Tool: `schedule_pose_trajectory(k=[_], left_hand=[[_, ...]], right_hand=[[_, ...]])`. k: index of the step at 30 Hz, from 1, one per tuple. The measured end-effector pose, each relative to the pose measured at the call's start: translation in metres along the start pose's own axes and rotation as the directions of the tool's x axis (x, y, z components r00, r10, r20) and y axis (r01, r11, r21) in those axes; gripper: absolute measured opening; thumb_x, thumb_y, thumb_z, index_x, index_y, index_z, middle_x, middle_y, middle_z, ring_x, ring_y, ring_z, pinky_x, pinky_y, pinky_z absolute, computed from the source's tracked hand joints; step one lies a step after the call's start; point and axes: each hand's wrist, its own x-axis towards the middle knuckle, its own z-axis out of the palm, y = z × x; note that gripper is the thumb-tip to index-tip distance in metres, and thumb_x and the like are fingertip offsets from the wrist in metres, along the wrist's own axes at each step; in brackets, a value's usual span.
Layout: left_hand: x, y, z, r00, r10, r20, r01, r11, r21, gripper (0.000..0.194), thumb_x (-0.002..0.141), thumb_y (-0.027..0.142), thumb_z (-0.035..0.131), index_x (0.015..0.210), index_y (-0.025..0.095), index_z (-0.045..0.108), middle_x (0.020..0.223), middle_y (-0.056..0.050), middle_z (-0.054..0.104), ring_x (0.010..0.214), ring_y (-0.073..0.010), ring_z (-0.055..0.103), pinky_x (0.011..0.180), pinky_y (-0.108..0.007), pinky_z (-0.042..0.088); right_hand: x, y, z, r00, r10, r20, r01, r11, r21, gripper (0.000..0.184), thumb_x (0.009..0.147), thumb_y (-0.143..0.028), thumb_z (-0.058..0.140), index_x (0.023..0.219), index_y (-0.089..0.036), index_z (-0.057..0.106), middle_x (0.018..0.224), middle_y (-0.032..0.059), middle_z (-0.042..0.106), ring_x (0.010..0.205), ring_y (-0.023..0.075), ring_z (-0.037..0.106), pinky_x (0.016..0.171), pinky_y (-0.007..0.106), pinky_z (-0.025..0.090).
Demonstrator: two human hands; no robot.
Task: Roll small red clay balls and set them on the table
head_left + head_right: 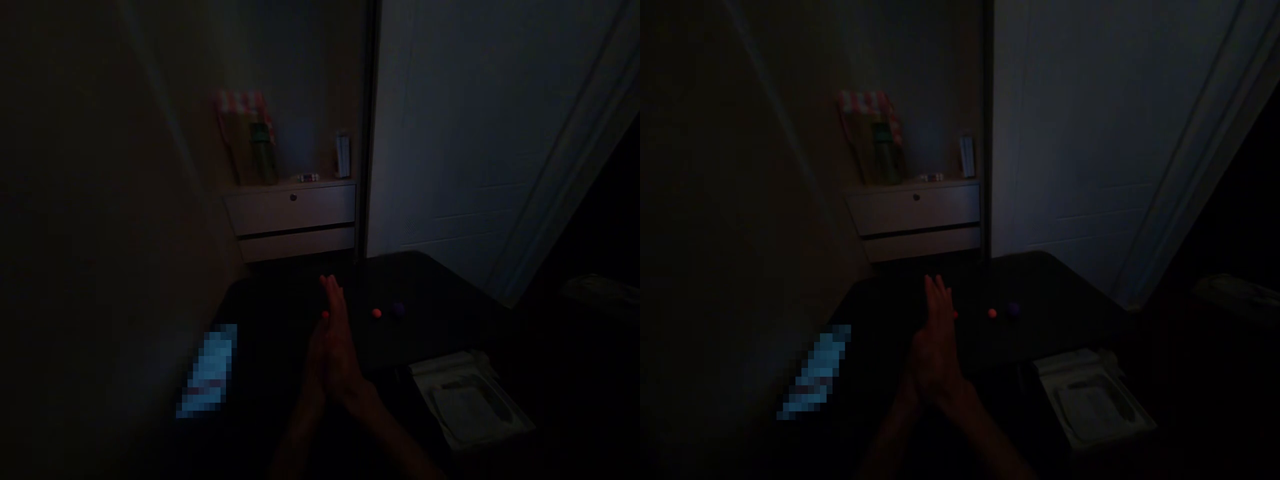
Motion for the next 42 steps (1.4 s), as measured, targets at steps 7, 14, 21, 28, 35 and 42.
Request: schedule_pose_trajectory(k=[7, 14, 21, 28, 35, 42], left_hand=[[0.022, 0.038, -0.017, 0.978, 0.177, -0.109, -0.11, 0.885, 0.452, 0.038, 0.084, 0.058, 0.069, 0.083, 0.021, 0.07, 0.08, -0.005, 0.073, 0.078, -0.0233, 0.067, 0.072, -0.033, 0.052], [0.03, 0.037, -0.042, 0.939, 0.256, -0.229, -0.124, 0.874, 0.471, 0.047, 0.085, 0.06, 0.068, 0.108, 0.018, 0.068, 0.096, -0.008, 0.073, 0.084, -0.0224, 0.07, 0.073, -0.032, 0.054], [0.011, 0.038, -0.044, 0.963, 0.121, -0.242, -0.052, 0.961, 0.27, 0.056, 0.091, 0.066, 0.061, 0.121, 0.018, 0.064, 0.104, -0.01, 0.075, 0.086, -0.0213, 0.072, 0.073, -0.031, 0.057], [0.005, 0.04, -0.053, 0.994, 0.097, -0.049, -0.073, 0.932, 0.354, 0.038, 0.088, 0.05, 0.073, 0.109, 0.019, 0.076, 0.11, -0.01, 0.078, 0.097, -0.0237, 0.074, 0.084, -0.032, 0.058], [0.01, 0.038, -0.056, 0.994, 0.1, -0.041, -0.079, 0.93, 0.358, 0.036, 0.081, 0.043, 0.08, 0.107, 0.019, 0.077, 0.11, -0.01, 0.08, 0.104, -0.0272, 0.075, 0.095, -0.038, 0.057], [0.009, 0.037, -0.057, 0.998, 0.044, -0.04, -0.032, 0.964, 0.265, 0.039, 0.08, 0.046, 0.081, 0.108, 0.018, 0.079, 0.114, -0.011, 0.08, 0.109, -0.0278, 0.074, 0.097, -0.038, 0.057]], right_hand=[[-0.033, 0.023, 0.018, 0.957, 0.273, -0.099, -0.241, 0.937, 0.254, 0.038, 0.108, -0.03, 0.04, 0.142, -0.023, 0.056, 0.14, 0.0123, 0.061, 0.135, 0.0248, 0.056, 0.116, 0.052, 0.044], [-0.037, 0.017, 0.013, 0.983, 0.17, 0.071, -0.18, 0.971, 0.156, 0.041, 0.09, -0.017, 0.066, 0.13, -0.024, 0.068, 0.122, 0.0098, 0.062, 0.112, 0.0234, 0.065, 0.101, 0.041, 0.056], [-0.034, 0.026, 0.012, 0.96, 0.261, 0.104, -0.276, 0.941, 0.193, 0.026, 0.096, -0.024, 0.068, 0.121, -0.023, 0.075, 0.117, 0.0097, 0.07, 0.109, 0.0243, 0.069, 0.099, 0.041, 0.057], [-0.031, 0.031, 0.01, 0.919, 0.373, 0.13, -0.393, 0.832, 0.392, 0.029, 0.102, -0.036, 0.06, 0.123, -0.019, 0.07, 0.118, 0.0103, 0.077, 0.107, 0.0244, 0.074, 0.095, 0.038, 0.059], [-0.032, 0.039, 0.014, 0.935, 0.339, 0.104, -0.354, 0.872, 0.338, 0.017, 0.098, -0.03, 0.067, 0.112, -0.024, 0.075, 0.113, 0.0063, 0.077, 0.109, 0.0245, 0.071, 0.101, 0.039, 0.053], [-0.034, 0.042, 0.016, 0.932, 0.352, 0.09, -0.36, 0.857, 0.368, 0.019, 0.099, -0.029, 0.067, 0.115, -0.025, 0.075, 0.114, 0.0072, 0.076, 0.106, 0.0248, 0.071, 0.096, 0.039, 0.055]])
